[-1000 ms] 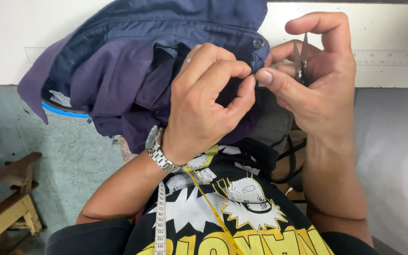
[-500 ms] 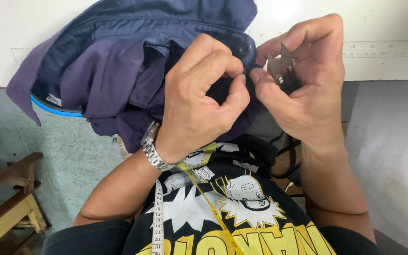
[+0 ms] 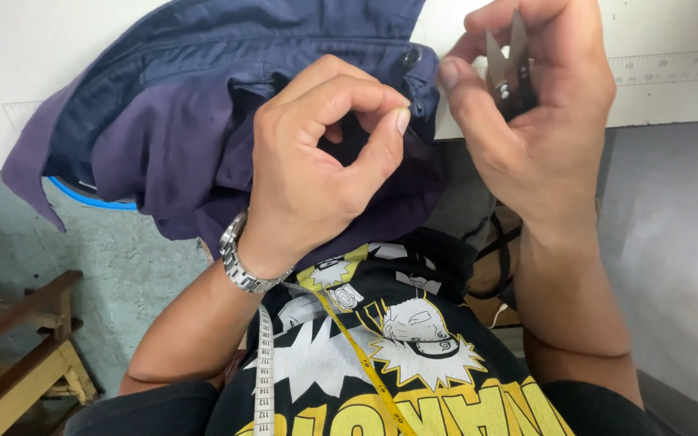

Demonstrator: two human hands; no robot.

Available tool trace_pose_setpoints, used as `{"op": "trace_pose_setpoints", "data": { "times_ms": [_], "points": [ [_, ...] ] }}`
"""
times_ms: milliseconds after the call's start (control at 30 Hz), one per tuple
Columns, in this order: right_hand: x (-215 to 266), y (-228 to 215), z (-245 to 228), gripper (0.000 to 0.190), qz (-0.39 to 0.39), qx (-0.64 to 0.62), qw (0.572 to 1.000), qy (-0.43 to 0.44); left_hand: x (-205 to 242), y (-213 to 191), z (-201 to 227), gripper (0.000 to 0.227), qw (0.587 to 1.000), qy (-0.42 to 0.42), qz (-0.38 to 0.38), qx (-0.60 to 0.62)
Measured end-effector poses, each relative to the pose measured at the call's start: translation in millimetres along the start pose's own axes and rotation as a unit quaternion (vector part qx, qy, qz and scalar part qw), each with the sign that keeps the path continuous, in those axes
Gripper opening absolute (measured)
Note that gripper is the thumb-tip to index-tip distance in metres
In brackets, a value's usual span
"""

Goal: Trimming loose threads from a blue uniform jacket using scissors and thread clippers at a sewing workstation.

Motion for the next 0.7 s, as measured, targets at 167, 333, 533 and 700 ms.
{"op": "trace_pose_setpoints", "data": {
  "times_ms": [167,333,533,700],
  "points": [
    [32,-13,5,0.018,-0.002,0.198,0.972,-0.126,0,-2,-1,0.002,1.000,-0.007,0.001,-0.007],
    [48,-6,0,0.036,-0.006,0.288,0.940,-0.184,0,-1,0,0.005,1.000,-0.006,0.006,-0.006],
    [47,1,-4,0.024,0.013,0.303,0.929,-0.212,1,2,0,0.008,1.000,0.015,0.011,0.013],
    [52,0,-4,0.024,0.021,0.339,0.917,-0.209,0,2,1,0.009,0.999,0.025,0.012,0.019]
  ]
}}
Point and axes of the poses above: each hand's wrist, its own x-axis away from the middle knuckle, its own y-axis out of the palm, z = x × y, the point moved 2 cm from there along -x, towards the middle knuckle, and after that the axes turned 1 degree about x, right-handed, at the moved point
